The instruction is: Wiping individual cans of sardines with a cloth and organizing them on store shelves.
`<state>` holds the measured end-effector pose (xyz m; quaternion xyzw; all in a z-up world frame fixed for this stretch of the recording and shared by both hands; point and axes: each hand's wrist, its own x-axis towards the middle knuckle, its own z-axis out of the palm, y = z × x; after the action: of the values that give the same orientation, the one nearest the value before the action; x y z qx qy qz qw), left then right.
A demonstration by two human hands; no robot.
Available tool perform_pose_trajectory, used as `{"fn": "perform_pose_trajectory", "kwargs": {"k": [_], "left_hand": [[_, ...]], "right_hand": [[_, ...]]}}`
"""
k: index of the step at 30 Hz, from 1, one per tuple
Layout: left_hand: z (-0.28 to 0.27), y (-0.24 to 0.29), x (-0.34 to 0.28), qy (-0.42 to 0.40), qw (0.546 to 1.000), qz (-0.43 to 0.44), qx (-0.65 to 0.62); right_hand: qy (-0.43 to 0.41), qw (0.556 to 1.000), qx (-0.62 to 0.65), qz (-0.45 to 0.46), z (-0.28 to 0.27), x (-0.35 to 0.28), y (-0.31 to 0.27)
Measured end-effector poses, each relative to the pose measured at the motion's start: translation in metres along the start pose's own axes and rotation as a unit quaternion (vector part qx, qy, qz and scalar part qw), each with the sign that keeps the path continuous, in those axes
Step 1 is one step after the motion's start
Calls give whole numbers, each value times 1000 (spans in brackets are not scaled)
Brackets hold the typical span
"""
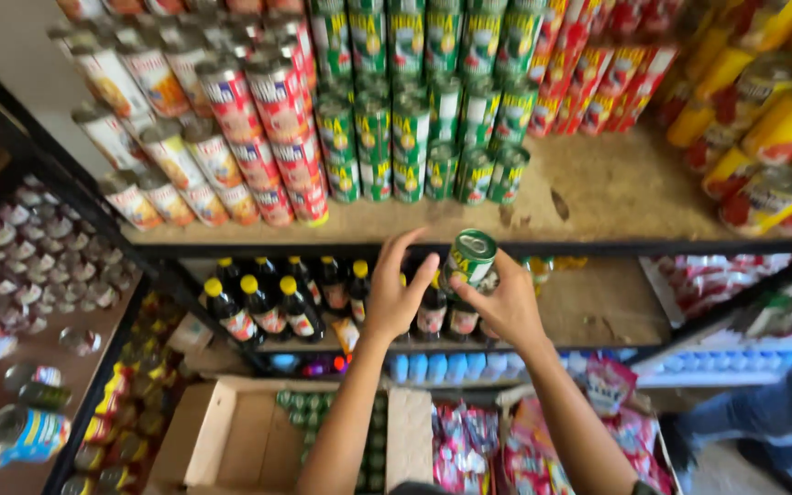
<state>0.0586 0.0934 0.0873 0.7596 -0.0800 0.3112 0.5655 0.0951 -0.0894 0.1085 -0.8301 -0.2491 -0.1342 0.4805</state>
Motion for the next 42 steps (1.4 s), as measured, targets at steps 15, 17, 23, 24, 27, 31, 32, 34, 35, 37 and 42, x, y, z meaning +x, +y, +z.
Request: {"fn": "perform_pose_trajectory", "kwargs": {"k": [15,17,23,24,27,31,32,34,35,37,42], "left_hand": [[-21,16,10,140,964,136,182],[-44,83,6,168,953,198,156],[-103,205,-19,231,855,438,156],[-95,204,-21,236,859,428,152],[-93,192,-44,251,876,383,152],[-83,180,-85,292,892,308,157],[-93,180,-90,290,891,304,174],[-104,181,-106,291,893,281,196],[-104,178,-119,294,897,263,201],[-94,175,-147,324,900,202,211],[-104,119,-156,368,887,162,228]], "right_hand": [[206,929,-231,-204,55,204,62],[178,936,-227,-202,56,205,65],[127,961,-178,-170,47,187,64],[130,959,-173,-181,45,185,65],[167,957,-181,-152,46,184,78],[188,936,-203,-217,19,177,86],[179,944,-180,-213,26,168,77],[153,954,-157,-206,29,164,87],[183,947,-182,-193,27,169,107],[167,942,-215,-195,23,156,99],[100,945,-23,-310,30,104,8]]}}
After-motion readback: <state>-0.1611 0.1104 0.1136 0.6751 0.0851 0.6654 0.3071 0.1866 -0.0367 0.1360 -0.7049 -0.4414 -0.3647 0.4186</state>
